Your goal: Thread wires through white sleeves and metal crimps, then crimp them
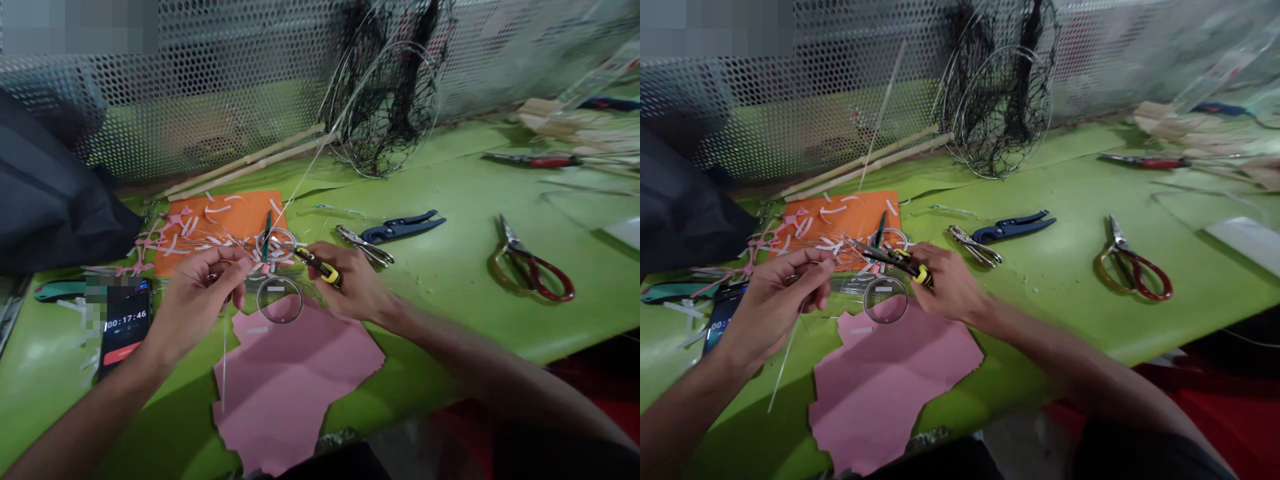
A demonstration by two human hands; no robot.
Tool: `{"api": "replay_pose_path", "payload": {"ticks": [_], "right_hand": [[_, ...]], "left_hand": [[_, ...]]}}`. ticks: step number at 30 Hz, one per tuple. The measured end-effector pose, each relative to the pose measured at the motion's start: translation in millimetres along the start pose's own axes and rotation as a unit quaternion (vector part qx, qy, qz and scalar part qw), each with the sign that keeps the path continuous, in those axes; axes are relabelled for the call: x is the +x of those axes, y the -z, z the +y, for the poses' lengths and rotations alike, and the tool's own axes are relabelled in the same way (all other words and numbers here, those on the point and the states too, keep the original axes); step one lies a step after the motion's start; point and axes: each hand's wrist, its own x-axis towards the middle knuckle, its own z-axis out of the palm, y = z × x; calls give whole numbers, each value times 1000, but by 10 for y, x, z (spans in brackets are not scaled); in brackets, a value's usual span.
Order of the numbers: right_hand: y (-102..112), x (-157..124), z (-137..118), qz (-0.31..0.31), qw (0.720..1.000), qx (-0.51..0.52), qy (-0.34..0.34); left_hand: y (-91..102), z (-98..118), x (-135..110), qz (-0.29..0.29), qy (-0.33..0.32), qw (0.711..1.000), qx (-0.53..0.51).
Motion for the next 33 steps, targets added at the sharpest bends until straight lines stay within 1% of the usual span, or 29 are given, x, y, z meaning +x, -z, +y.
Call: {"api": "replay_pose_path", "payload": {"ticks": [5, 7, 10, 14, 19, 22, 24, 27, 33], "right_hand": [[-30, -28, -53, -15, 996, -23, -90], [-38, -23, -68, -18, 994, -17, -108], [-39, -3, -82, -43, 995, 4, -86], [-38, 21, -79, -66, 996, 21, -63], [-32, 25, -79, -88, 994, 0, -70], [-27, 28, -93, -101, 990, -7, -100], [-24, 34, -105, -109, 988, -5, -113], [-23, 50, -120, -107, 988, -3, -108], [-14, 77, -148, -111, 987, -4, -115]], "left_hand": [[-39, -17, 7, 1, 15, 999, -38], [-57, -14, -4, -4, 17, 999, -37], [-88, -18, -25, -11, 14, 999, -27], [-131, -45, -36, -3, 15, 1000, -13], [-176, -58, -32, -2, 22, 1000, -22], [-205, -36, -45, -6, 21, 999, -23], [-226, -16, -55, 2, 18, 999, -27], [-249, 1, -57, 20, 16, 999, -39], [-263, -5, -43, 31, 11, 999, -36]]}}
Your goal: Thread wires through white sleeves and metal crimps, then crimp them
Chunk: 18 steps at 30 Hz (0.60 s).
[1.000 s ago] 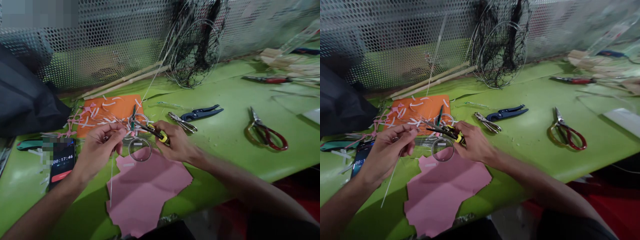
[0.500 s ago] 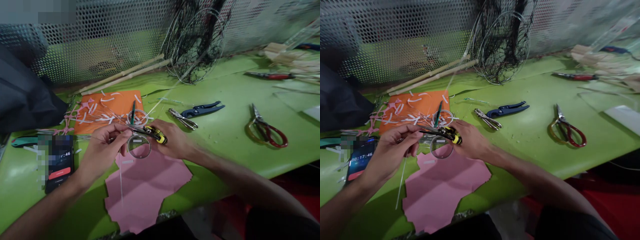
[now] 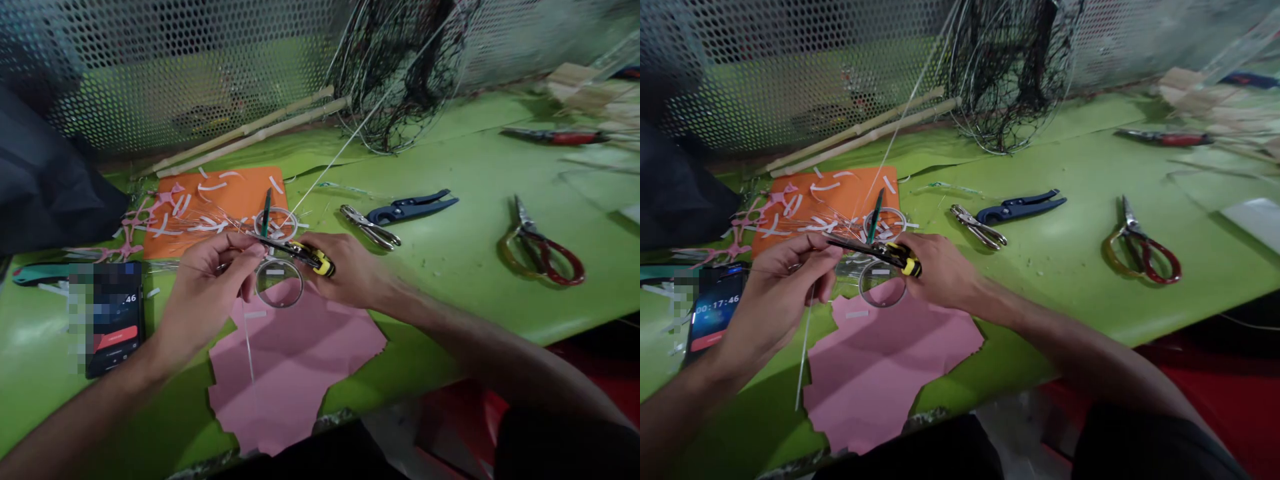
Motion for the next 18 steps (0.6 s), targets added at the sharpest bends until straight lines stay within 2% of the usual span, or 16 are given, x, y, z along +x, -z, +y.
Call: {"api": "replay_pose_path", "payload": {"ticks": [18], "right_hand": [[16, 40, -96, -6, 999, 4, -32]], "left_hand": [[-30, 45, 14, 6, -19, 1000, 19]]}}
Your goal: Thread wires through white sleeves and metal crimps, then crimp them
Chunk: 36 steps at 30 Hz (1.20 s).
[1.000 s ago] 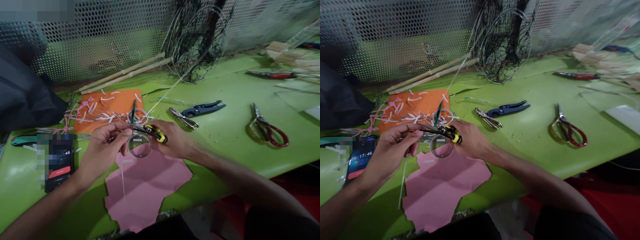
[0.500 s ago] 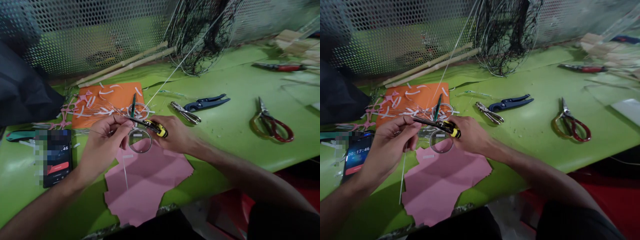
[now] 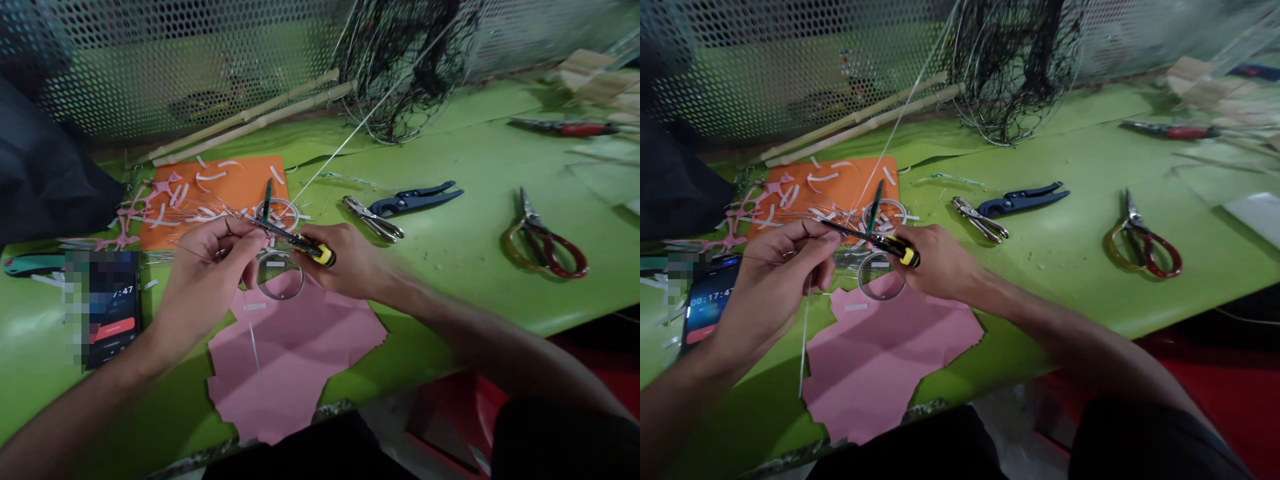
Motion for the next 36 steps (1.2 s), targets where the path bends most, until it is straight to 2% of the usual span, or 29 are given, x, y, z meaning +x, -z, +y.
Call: {"api": "replay_pose_path", "payload": {"ticks": [9, 24, 36], "right_hand": [[29, 18, -53, -13, 999, -27, -16], [-36, 53, -13, 10, 998, -68, -1], [-52, 55, 86, 31, 993, -116, 4]], "left_hand": [[-19, 1, 16, 9, -12, 1000, -15], [20, -57, 68, 1, -45, 999, -17], [40, -86, 120, -7, -46, 999, 21]]}}
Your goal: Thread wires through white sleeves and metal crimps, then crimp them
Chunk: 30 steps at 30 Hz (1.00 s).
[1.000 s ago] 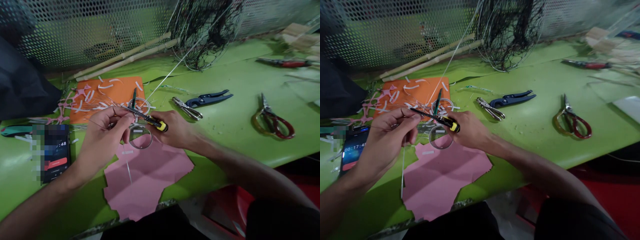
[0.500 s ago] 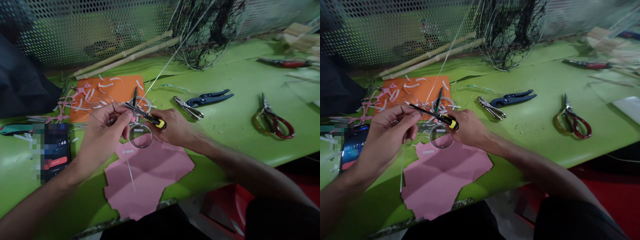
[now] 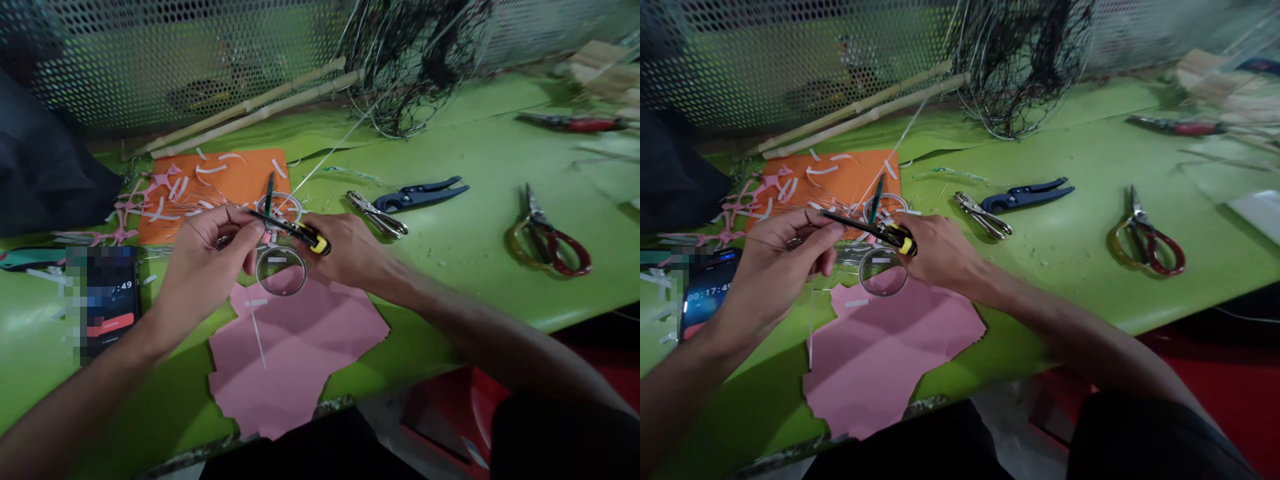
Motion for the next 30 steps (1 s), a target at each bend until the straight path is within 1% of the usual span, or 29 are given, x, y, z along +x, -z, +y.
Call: {"api": "replay_pose_path", "payload": {"ticks": [6, 9, 14, 17, 23, 30], "right_hand": [[7, 8, -4, 0, 1000, 8, -5], [14, 9, -20, -4, 1000, 19, -11], [17, 6, -57, -7, 999, 18, -29], [23, 0, -88, -13, 999, 22, -39], [35, -13, -130, -11, 999, 13, -50], [41, -20, -145, -15, 999, 11, -50]], "left_hand": [[-20, -26, -2, 6, -13, 1000, -6], [-51, -33, -17, 22, -16, 999, -18], [-113, -54, -42, 47, -1, 998, -43], [-147, -62, -53, 59, -5, 997, -53], [-211, -69, -62, 88, 2, 995, -55], [-260, -140, -82, 104, -12, 993, -58]]}}
